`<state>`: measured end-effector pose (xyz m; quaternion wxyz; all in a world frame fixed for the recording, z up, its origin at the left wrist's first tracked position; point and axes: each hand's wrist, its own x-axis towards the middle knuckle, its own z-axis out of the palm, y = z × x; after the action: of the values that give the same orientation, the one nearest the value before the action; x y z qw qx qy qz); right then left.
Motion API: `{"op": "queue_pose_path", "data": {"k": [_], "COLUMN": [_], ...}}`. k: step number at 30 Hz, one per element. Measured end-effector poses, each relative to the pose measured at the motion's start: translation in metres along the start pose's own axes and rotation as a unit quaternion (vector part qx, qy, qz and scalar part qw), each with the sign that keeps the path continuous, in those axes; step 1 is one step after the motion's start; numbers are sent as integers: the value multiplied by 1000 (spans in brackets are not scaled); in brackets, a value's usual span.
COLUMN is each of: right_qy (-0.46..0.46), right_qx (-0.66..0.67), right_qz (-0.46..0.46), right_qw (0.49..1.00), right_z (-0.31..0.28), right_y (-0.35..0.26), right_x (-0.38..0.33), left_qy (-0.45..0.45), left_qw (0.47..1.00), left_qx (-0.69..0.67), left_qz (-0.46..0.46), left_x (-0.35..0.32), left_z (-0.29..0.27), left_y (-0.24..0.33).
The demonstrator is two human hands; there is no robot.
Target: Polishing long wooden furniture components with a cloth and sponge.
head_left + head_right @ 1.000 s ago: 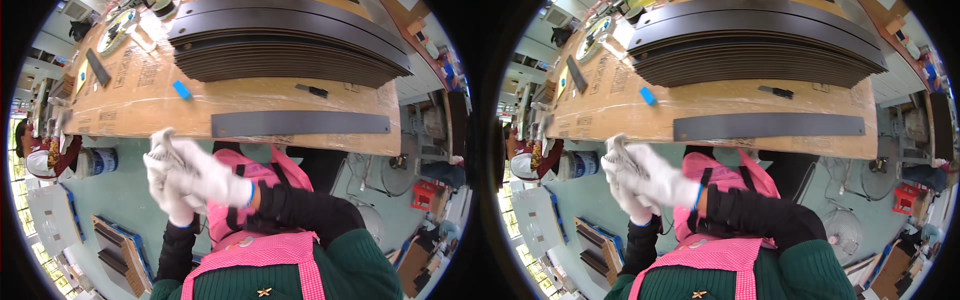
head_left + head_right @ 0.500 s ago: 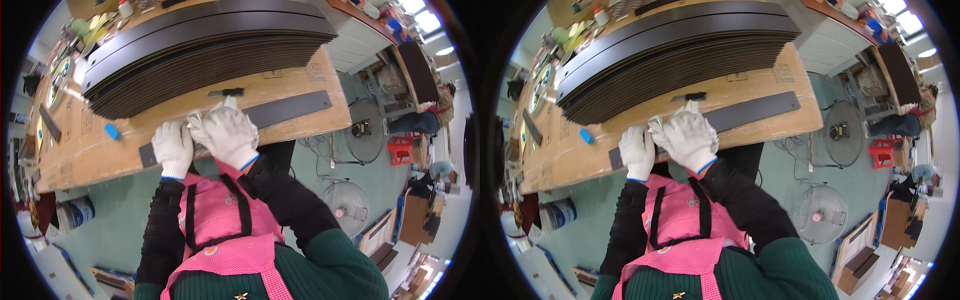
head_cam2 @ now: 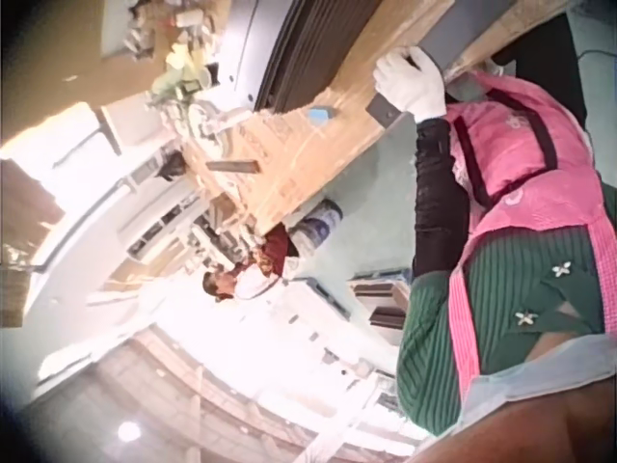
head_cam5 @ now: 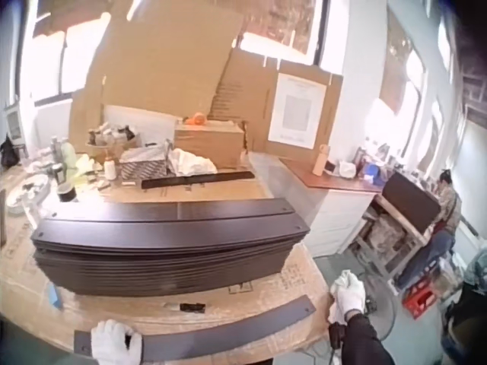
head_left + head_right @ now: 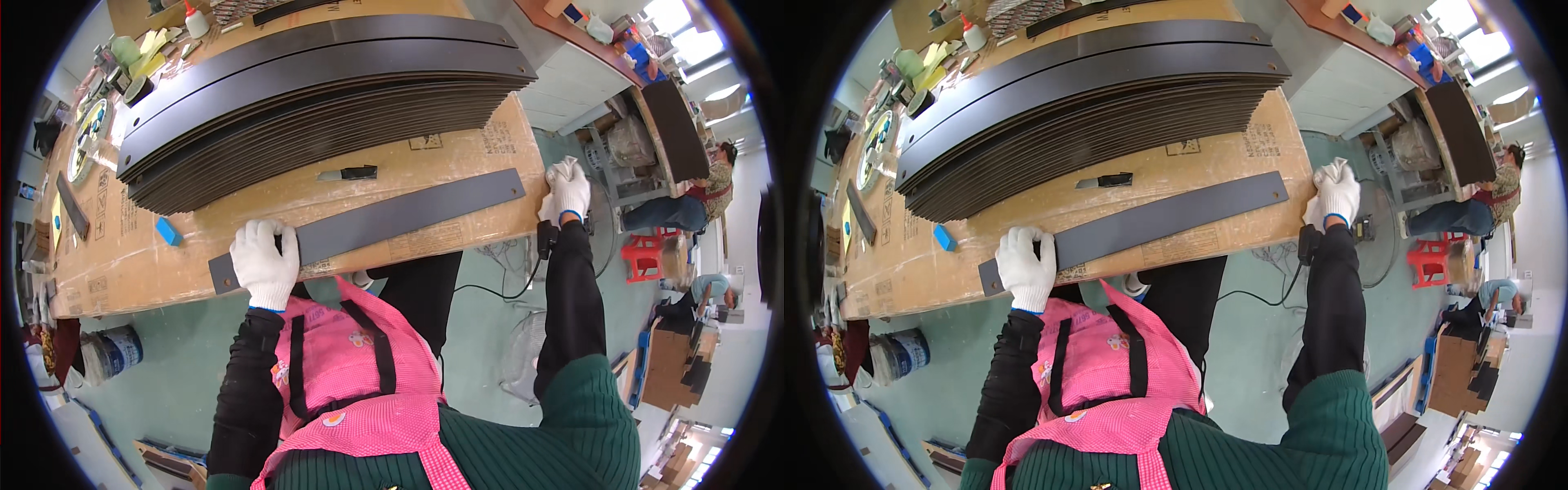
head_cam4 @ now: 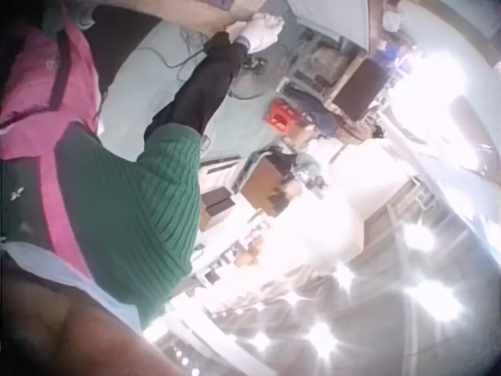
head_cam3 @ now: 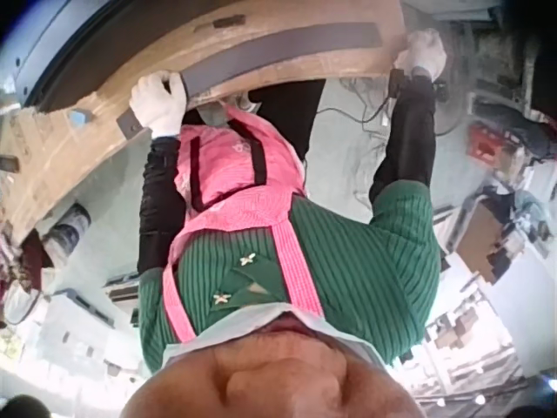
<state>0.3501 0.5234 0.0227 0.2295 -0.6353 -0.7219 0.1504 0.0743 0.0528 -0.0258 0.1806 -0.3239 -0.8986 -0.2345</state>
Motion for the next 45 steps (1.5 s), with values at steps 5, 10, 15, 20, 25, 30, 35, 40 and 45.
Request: {"op": "queue_pose_path", "data": {"k": [5,10,15,20,25,30,35,40,45], "right_qy": [-68,-8,-178,-98,-113,-230,-528,-238,-186], "right_qx": [-155,-71,-20,-126,-107,54,259,28,-14], "right_qz": [-253,-412,-495,-376,-381,-573,-451,-231,-528], "right_qw": [953,909,850,913,911,785,672,943,828], "right_z": [18,82,70,40,80,110,78,62,96], "right_y": [-22,-96,-174,-103,-109,-224,-228,-165,-204], "right_x": [-57,-222,-303,-193,-239,-412,-375,-265,-365], "left_qy": [-41,-27,-4,-142,-172,-172,-182,-206,-199], "left_qw": [999,1000,999,987,975,976,968,967,968], "left_qx": [0,10,-44,-63,-71,-75,-106,-114,-117], "left_qz": [-1,-2,16,32,117,113,133,100,104], "left_x": [-4,-8,-2,-5,-19,-15,-11,-13,-9], "left_z": [15,27,6,-76,-67,-59,-65,-66,-64], "left_y": [42,49,26,-80,-121,-125,-128,-124,-121]}}
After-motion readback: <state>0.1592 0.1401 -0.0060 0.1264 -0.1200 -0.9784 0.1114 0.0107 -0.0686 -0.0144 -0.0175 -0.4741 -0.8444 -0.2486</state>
